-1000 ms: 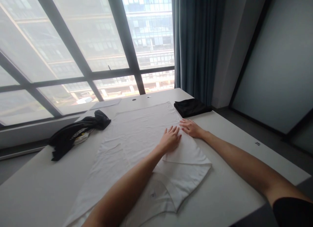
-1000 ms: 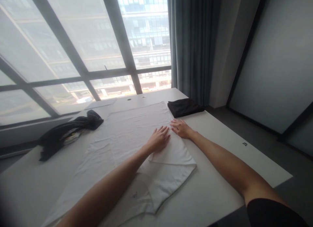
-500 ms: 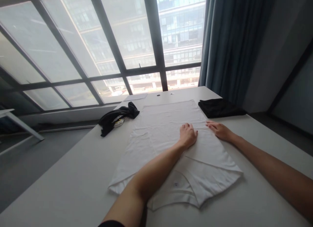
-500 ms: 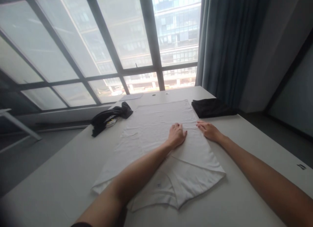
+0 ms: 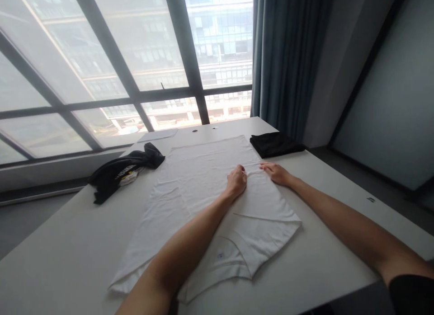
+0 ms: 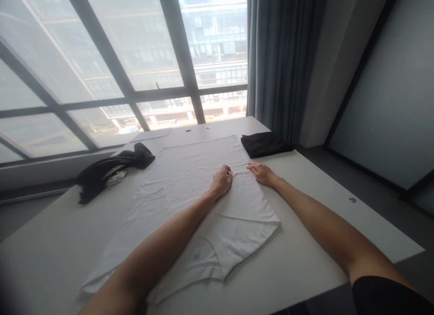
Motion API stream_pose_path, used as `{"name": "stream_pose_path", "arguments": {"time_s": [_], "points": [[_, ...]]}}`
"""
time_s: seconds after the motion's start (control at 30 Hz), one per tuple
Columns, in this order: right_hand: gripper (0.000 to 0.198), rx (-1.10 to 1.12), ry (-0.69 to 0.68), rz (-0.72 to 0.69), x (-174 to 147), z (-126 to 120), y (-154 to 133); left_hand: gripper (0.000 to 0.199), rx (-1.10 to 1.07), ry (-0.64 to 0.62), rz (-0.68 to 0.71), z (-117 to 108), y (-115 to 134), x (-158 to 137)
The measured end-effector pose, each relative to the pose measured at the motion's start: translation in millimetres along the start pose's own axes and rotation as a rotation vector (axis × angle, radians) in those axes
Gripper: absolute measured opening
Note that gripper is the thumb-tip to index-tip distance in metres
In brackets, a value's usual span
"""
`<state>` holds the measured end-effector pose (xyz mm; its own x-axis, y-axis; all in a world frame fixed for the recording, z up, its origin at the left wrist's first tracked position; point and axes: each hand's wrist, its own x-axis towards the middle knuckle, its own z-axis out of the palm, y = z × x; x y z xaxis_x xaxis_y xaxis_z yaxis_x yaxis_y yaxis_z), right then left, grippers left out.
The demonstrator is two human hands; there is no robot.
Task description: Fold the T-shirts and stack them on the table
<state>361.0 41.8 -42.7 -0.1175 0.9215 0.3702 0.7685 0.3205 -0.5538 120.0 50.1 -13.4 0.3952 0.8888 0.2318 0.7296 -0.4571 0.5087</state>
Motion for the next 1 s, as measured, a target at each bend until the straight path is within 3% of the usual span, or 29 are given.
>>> {"name": "stream_pose_path", "arguments": {"time_s": [0.13,0.3,0.4,0.53,0.6,0.73,0.9,1.0], "points": [[0.035,-0.040,-0.008,-0.041,-1,-1,1,0.037,-0.078,0.108,0.081,-1,2,-3],[0.030,-0.054,-0.004,-0.074,-2,-1,1,0.038,0.133,0.040,0.084,-10,9,-10],[0.028,-0.053,-0.010,-0.070,-2,-2,1,0.035,0.208,0.049,0.245,-16,24,-17],[0.028,-0.062,-0.007,-0.065,-2,-2,0,0.027,0.142,-0.181,0.605,-7,51,-38],[0.027,-0.051,-0.001,-0.058,-2,-2,0,0.040,0.145,-0.296,0.716,2,59,-50],[0.026,-0.020,0.002,-0.038,-2,-3,-2,0.069,0.165,-0.501,0.736,5,59,-63],[0.024,0.002,0.010,-0.044,-1,-3,-1,0.070,0.197,-0.587,0.667,-33,33,-68],[0.023,0.033,0.019,-0.024,1,-3,2,0.075,0.232,-0.590,0.710,-52,15,-81]]}}
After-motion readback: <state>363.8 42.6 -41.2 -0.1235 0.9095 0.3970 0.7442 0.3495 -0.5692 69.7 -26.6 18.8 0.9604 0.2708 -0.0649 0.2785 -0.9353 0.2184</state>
